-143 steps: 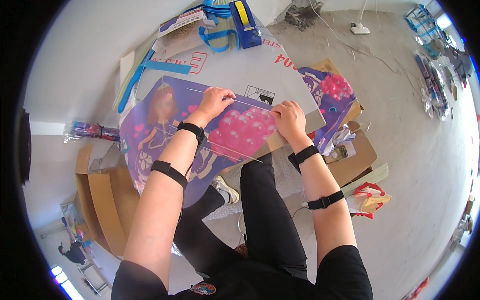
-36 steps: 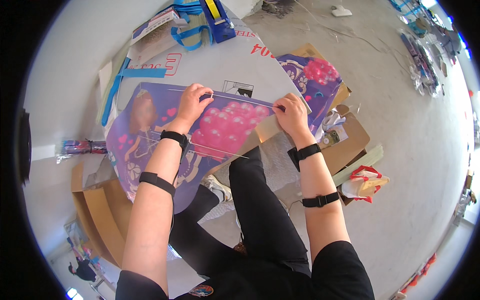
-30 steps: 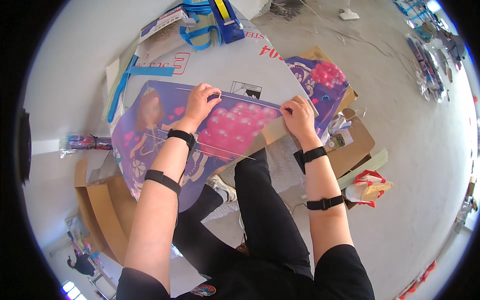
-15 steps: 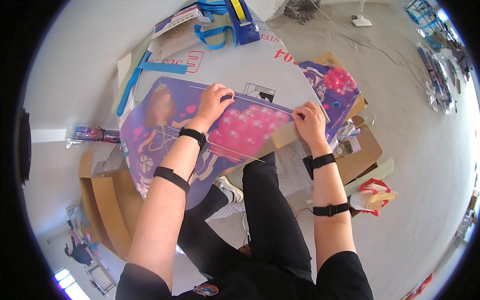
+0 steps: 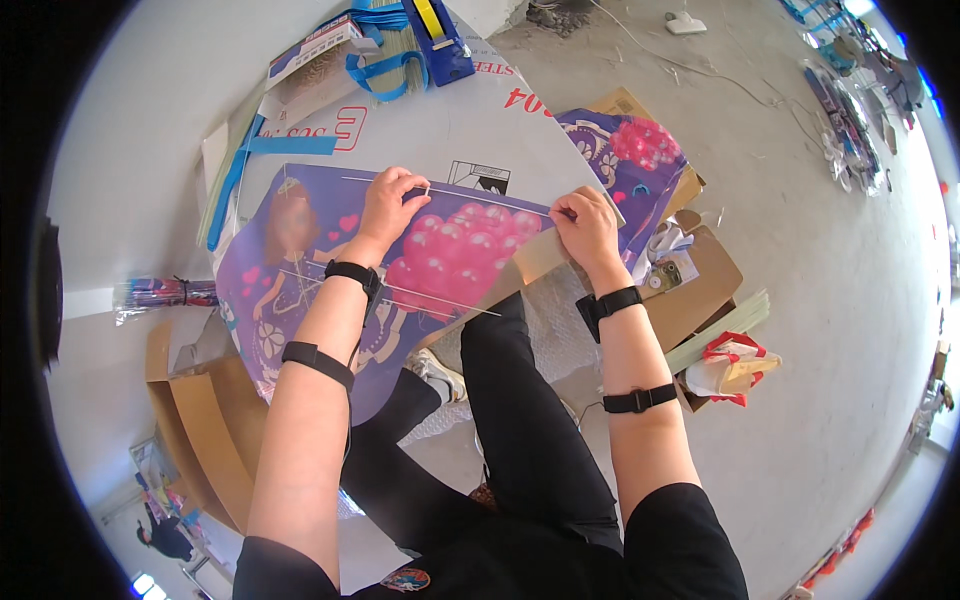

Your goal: Assembling a colorful kite by unfolding it and attaching string.

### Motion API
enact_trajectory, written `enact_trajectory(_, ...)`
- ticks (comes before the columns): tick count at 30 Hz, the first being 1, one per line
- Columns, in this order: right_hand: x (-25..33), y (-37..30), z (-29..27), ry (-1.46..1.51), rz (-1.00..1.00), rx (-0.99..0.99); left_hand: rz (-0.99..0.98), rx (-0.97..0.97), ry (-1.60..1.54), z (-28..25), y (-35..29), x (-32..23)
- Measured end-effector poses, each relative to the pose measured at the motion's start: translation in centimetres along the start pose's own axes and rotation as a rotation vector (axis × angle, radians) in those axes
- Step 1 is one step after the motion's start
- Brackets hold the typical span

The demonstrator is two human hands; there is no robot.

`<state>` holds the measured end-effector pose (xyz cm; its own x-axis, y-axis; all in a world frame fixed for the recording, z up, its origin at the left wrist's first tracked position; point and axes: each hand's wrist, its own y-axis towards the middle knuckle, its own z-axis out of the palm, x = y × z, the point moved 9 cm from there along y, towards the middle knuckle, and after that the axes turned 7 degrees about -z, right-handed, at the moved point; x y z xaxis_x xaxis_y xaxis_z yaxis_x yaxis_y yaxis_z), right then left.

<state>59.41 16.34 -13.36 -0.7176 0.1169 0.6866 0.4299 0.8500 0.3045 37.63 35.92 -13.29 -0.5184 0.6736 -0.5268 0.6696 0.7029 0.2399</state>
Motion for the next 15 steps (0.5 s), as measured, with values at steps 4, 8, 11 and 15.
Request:
enact_trajectory(4, 0.25, -0.02, 0.28, -0.007, 0.01, 0.015, 0.01, -0.01, 0.021, -0.23, -0.14, 0.03)
enact_trajectory(8, 0.27, -0.12, 0.37, -0.034, -0.033, -0.007, 0.018, -0.011, 0.024, -0.39, -0.08, -0.17)
enact_trajectory(11, 0.15, -0.14, 0.31, -0.034, -0.024, -0.004, -0.012, 0.002, -0.001, -0.18, 0.02, -0.23)
enact_trajectory(15, 0.68, 0.09, 0.31, -0.056, -0.05, -0.006, -0.006, -0.017, 0.0, -0.46, 0.05, -0.17)
